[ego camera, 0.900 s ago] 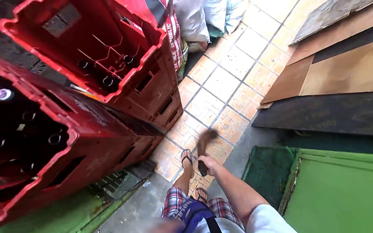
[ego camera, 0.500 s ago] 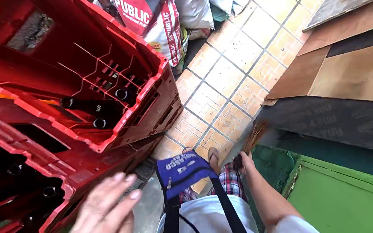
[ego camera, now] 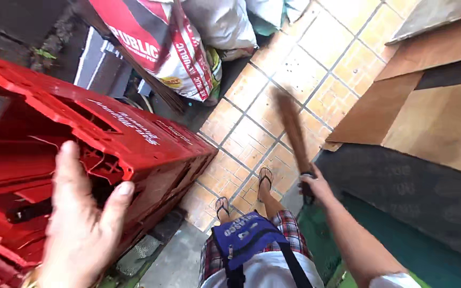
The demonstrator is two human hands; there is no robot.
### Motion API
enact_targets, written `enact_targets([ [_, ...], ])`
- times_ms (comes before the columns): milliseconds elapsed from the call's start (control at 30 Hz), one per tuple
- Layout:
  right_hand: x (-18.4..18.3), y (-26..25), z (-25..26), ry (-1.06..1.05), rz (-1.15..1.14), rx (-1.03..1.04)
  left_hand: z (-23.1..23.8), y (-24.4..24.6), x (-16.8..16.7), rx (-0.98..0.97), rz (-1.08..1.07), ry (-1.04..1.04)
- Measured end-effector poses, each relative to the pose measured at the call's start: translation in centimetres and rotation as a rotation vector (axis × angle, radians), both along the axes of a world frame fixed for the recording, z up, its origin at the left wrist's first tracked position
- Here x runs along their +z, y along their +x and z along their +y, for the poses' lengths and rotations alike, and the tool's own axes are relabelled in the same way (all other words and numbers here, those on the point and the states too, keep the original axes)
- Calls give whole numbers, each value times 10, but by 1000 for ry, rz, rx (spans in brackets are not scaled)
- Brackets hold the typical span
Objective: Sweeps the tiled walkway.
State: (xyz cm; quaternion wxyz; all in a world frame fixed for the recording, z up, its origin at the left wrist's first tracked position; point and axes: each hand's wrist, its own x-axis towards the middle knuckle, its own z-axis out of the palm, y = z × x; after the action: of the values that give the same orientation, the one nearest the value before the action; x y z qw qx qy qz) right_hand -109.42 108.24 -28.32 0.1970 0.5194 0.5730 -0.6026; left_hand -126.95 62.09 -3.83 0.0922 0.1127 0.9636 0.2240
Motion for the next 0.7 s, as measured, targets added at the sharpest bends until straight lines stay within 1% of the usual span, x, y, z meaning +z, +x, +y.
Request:
enact_targets([
  [67,-24,-25,42,67,-29,-165,20,-5,-15,74,19,-56],
  [100,-39,-44,53,88,-26,-246,27,-5,-21,121,43,-108],
  [133,-55,-63,55,85,-33,-300,32,-4,-25,171,64,-147],
  [167,-72,-81,49,66,-56,-299,35,-3,-27,218,74,-158],
  [200,-87,-98,32,37,-99,-224,38,-3,-28,254,78,-148],
  [233,-97,-116,6,2,-156,-90,39,-3,-30,286,84,-147],
  [300,-109,-150,-59,-95,-254,257,41,-2,-34,335,105,-193],
  [333,-112,-166,-92,-142,-268,430,42,-1,-34,352,111,-231],
  [400,-110,-209,-143,-249,-191,742,47,-2,-34,361,133,-297],
  [433,-108,-228,-165,-307,-113,831,49,-3,-33,353,137,-319],
  [467,-105,-247,-183,-344,-21,857,49,-5,-32,343,136,-323],
  [500,-103,-261,-197,-332,54,879,50,-5,-33,343,130,-315],
  [567,-95,-268,-204,-237,118,992,49,-3,-30,360,111,-298],
  [600,-90,-266,-196,-192,121,1059,49,-3,-29,366,105,-288],
  [633,-87,-259,-180,-143,117,1131,48,-2,-27,367,90,-278],
  [700,-81,-231,-126,-54,61,1265,49,-3,-25,342,58,-238],
])
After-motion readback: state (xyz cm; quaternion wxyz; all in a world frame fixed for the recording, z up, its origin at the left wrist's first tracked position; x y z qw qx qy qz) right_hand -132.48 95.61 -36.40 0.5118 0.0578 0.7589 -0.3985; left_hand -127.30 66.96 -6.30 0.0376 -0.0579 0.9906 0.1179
